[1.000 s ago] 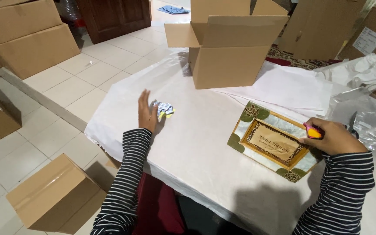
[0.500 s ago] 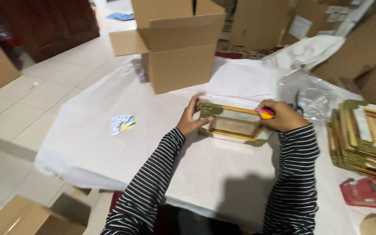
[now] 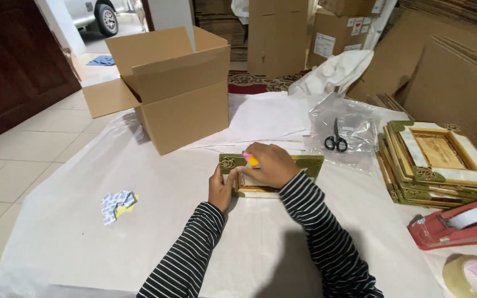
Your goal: Applying adhesive tape to the edges of a picture frame and attaching a cardboard backing for shipping.
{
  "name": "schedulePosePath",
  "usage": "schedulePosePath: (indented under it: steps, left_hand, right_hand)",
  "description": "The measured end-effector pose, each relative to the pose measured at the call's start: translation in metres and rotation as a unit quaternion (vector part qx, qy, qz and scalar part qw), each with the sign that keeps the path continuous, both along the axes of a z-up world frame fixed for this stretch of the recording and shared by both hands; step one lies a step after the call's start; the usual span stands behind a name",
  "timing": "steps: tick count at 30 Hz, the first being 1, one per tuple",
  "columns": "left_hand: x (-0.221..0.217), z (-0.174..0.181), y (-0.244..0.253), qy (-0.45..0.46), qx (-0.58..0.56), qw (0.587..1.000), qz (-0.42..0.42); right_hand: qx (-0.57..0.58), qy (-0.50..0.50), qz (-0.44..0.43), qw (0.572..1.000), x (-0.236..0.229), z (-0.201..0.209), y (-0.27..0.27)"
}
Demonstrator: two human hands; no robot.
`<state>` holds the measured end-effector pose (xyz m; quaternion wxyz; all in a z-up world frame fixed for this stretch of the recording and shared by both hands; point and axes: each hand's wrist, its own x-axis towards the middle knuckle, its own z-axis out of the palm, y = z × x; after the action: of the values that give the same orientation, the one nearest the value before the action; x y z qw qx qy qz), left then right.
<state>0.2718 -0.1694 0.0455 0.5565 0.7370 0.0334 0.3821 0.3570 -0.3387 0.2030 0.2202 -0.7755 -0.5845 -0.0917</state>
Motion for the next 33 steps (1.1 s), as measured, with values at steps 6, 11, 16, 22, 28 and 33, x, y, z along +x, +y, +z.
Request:
schedulePosePath:
  steps: [6, 11, 16, 22, 28, 33]
  left_hand:
    - [0.005, -0.011, 0.004, 0.033, 0.016, 0.999, -0.005]
    - [0.005, -0.018, 0.008, 0.014, 0.040, 0.999, -0.001]
    - [0.004, -0.014, 0.007, 0.008, 0.045, 0.999, -0.017]
    - [-0.002, -0.008, 0.004, -0.004, 0.087, 0.996, -0.012]
    - [-0.007, -0.004, 0.004, 0.001, 0.090, 0.995, -0.036]
    - [0.001, -0.015, 0.012, 0.002, 0.095, 0.995, -0.033]
  right_hand:
    - [-0.154, 0.027, -0.095, 0.983, 0.025, 0.008, -0.036]
    - [-0.226, 0.090, -0.174, 0.954, 0.047, 0.010, -0.071]
    - [-0.229, 0.065, -0.153, 0.959, 0.041, -0.005, -0.050]
    - [-0.137, 0.051, 0.030, 0.989, 0.008, 0.015, -0.033]
    - [-0.077, 0.122, 0.096, 0.985, 0.010, 0.046, -0.070]
    - [-0.155, 0.123, -0.031, 0.980, 0.033, 0.041, -0.109]
